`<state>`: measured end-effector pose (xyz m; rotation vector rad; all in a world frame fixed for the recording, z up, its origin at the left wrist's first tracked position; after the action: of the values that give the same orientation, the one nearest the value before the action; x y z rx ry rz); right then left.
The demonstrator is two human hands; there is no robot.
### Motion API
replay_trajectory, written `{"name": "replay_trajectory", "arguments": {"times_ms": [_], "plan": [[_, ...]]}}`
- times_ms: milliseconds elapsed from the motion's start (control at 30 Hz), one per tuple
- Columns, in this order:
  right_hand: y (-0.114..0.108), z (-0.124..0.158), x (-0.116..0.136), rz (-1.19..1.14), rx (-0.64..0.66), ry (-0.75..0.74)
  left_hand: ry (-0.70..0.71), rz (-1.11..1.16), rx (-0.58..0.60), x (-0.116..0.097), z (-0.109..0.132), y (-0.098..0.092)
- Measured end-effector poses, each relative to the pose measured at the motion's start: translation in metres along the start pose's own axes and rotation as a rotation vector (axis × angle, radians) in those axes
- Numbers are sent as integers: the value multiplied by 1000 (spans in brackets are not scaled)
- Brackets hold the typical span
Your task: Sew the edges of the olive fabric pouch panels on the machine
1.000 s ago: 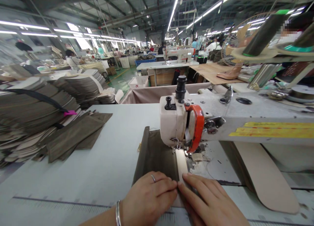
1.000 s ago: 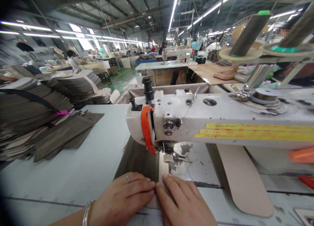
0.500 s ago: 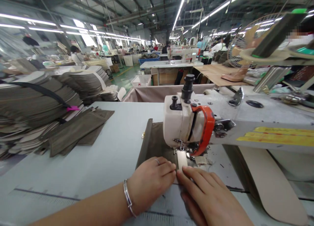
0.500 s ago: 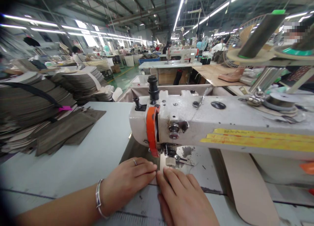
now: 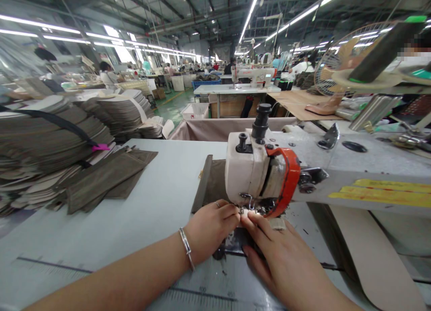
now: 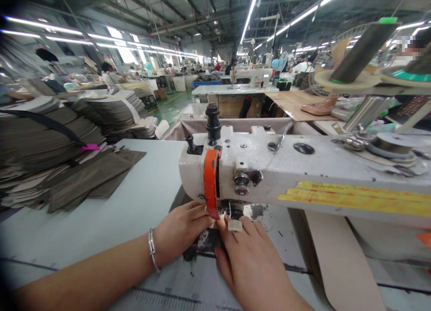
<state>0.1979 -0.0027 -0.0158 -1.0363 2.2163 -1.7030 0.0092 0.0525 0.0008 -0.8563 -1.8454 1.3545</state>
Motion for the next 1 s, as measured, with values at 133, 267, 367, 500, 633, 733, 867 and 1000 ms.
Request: {"name": "replay_trajectory", "arguments": {"times_ms": [133,267,367,500,633,733,867,1000], "plan": [[3,-2,-2,0,21,28,-52,19,-2,5,-2,10],[5,-4,-3,-3,44,69,-105,8,-23,7,-3,18],[5,-5,-2,-9,56,75,-123,-10,-41,8,-4,19],[5,-5,-1,-19,52,74,-129,-8,-61,9,-6,15],[5,-6,0,-30,58,88,-151,25,-68,10,-7,10],[4,-6,2,-58,55,96,-174,44,-49,10,-6,9],[2,-3,5,-100,32,85,-143,98,-46,8,-3,10],[4,-3,5,-90,18,87,-156,79,-49,10,-3,12]]}}
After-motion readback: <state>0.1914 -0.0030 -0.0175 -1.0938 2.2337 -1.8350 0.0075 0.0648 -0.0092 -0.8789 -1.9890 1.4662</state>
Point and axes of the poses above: each hand's wrist, its own z-axis away from the middle knuckle, its own y-axis out of the palm, x = y × z, the point moved 1 cm from there along -z, towards the middle knuckle, and after that the axes turned 12 degrees about -z, right-handed, at the moved point
